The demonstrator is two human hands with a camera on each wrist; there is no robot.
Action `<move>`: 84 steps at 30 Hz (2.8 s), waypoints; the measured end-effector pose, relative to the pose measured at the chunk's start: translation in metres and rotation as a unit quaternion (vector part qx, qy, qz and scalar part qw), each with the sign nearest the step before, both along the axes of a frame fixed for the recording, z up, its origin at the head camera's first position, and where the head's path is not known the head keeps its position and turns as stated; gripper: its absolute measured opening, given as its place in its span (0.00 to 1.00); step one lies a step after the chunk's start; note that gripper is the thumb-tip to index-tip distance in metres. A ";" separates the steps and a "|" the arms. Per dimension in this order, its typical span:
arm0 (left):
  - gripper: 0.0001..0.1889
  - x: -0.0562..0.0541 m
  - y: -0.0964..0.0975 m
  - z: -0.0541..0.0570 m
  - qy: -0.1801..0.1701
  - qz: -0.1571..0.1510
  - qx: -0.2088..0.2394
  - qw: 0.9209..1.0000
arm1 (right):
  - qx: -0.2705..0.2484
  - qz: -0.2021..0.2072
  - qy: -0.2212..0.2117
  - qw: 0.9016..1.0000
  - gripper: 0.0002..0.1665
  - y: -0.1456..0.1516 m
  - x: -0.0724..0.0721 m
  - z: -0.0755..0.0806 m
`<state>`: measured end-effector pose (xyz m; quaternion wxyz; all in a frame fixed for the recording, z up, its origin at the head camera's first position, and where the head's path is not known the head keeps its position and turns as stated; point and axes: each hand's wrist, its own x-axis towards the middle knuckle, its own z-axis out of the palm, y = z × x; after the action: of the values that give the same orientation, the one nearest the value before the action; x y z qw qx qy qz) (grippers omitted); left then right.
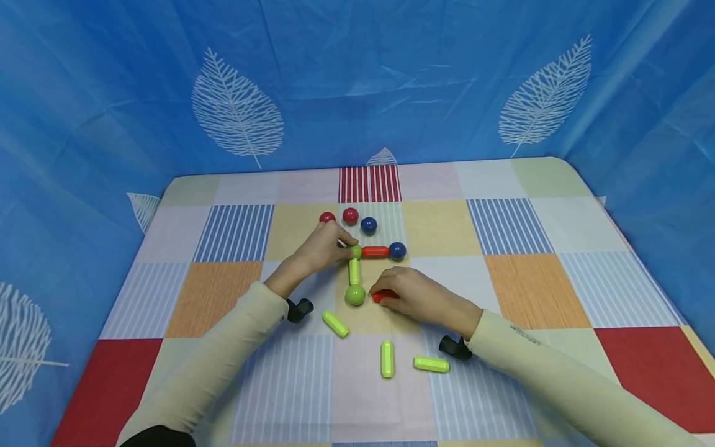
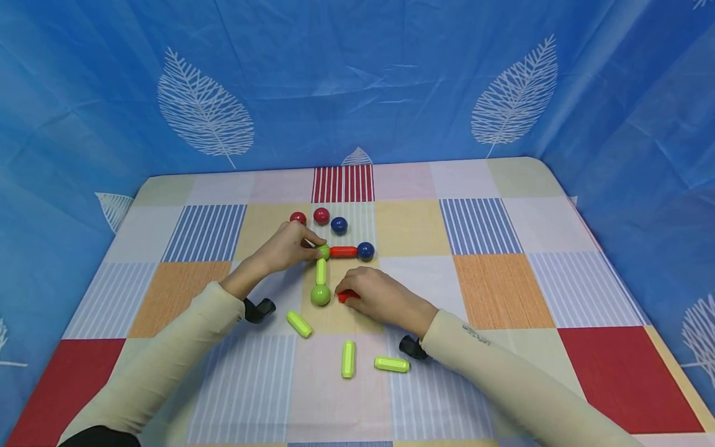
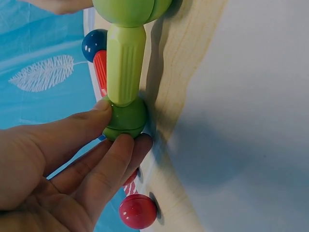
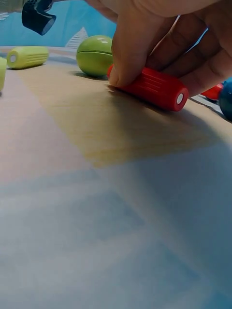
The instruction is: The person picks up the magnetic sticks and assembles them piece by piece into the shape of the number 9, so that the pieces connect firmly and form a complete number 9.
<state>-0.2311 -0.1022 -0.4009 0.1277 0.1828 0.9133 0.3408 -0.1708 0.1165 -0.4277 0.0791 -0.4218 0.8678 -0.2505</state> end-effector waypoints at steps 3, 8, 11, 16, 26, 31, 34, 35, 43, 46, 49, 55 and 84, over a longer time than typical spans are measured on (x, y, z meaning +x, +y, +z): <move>0.13 0.000 0.001 0.000 0.000 -0.001 0.000 1.000 | 0.000 -0.002 -0.004 1.000 0.10 -0.005 0.000 0.001; 0.13 0.000 0.002 0.001 -0.003 0.002 -0.001 1.000 | 0.002 -0.001 -0.006 1.000 0.11 -0.007 0.000 0.003; 0.13 0.000 0.003 0.002 -0.004 0.003 -0.005 1.000 | -0.001 0.001 -0.005 1.000 0.11 -0.008 -0.002 0.003; 0.13 -0.001 0.003 0.003 -0.004 0.002 -0.008 1.000 | -0.011 0.002 -0.003 1.000 0.12 -0.009 -0.004 0.006; 0.13 -0.001 0.001 0.002 -0.009 0.004 -0.011 1.000 | 0.001 -0.007 -0.012 1.000 0.12 -0.015 -0.004 0.007; 0.14 0.000 0.001 0.002 -0.011 0.007 -0.010 1.000 | 0.001 -0.006 -0.011 1.000 0.13 -0.018 -0.003 0.007; 0.14 0.000 0.001 0.002 -0.013 0.007 -0.008 1.000 | 0.003 -0.005 -0.011 1.000 0.12 -0.018 -0.003 0.007; 0.14 0.000 0.001 0.002 -0.013 0.005 -0.007 1.000 | 0.004 -0.005 -0.011 1.000 0.12 -0.018 -0.003 0.007; 0.13 0.000 -0.001 0.001 0.008 -0.008 0.004 1.000 | 0.000 -0.004 -0.009 1.000 0.12 -0.013 -0.005 0.009; 0.13 0.000 -0.001 0.002 0.010 -0.011 0.004 1.000 | -0.003 -0.004 -0.010 1.000 0.12 -0.012 -0.005 0.009; 0.13 0.000 0.000 0.002 0.007 -0.009 0.002 1.000 | 0.000 -0.005 -0.011 1.000 0.12 -0.012 -0.005 0.010; 0.13 0.001 0.000 0.002 0.007 -0.009 0.001 1.000 | 0.008 -0.008 -0.013 1.000 0.13 -0.012 -0.005 0.010; 0.14 0.000 0.001 0.002 -0.012 0.002 0.002 1.000 | 0.011 0.004 -0.011 1.000 0.13 -0.011 -0.006 0.012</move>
<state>-0.2309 -0.1015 -0.3990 0.1377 0.1766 0.9114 0.3452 -0.1766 0.1054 -0.4159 0.0943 -0.4217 0.8679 -0.2452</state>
